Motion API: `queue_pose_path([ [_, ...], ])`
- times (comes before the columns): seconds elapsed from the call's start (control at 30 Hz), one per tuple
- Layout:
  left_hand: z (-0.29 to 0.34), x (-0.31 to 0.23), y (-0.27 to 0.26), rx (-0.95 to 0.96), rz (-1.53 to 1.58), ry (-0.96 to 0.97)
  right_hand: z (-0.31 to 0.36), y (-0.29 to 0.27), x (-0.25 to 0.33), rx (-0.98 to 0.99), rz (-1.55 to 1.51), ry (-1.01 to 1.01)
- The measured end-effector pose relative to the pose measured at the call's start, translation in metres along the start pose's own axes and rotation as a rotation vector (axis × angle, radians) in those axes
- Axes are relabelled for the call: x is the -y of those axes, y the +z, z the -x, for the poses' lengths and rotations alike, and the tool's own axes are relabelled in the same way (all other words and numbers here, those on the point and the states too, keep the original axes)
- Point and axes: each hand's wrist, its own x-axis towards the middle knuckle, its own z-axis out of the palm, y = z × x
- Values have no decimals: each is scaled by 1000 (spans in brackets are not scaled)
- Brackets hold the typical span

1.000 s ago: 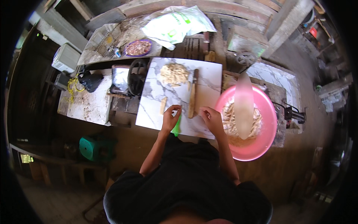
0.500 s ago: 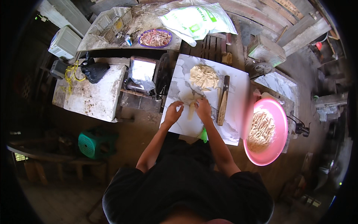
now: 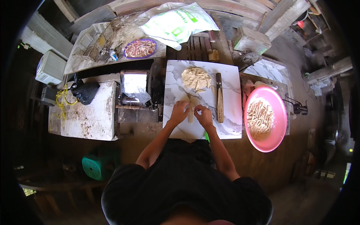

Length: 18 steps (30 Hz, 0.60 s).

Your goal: The person takes a small piece of dough from a pile, forms it into a ball by hand, and then uses a wooden rolling pin to flatten it on a marbled surface while repeatedly dusting it with flour from a bowl.

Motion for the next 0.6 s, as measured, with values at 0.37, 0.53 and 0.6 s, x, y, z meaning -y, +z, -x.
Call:
queue_pose_path([
  [0.37, -17, 9, 8, 89, -392, 172, 8, -104, 80, -142, -187, -13],
  [0.53, -18, 7, 5, 64, -279, 185, -2, -96, 74, -221, -148, -4],
  [0.6, -12, 5, 5, 0, -225, 211, 2, -85, 69, -173, -110, -8],
])
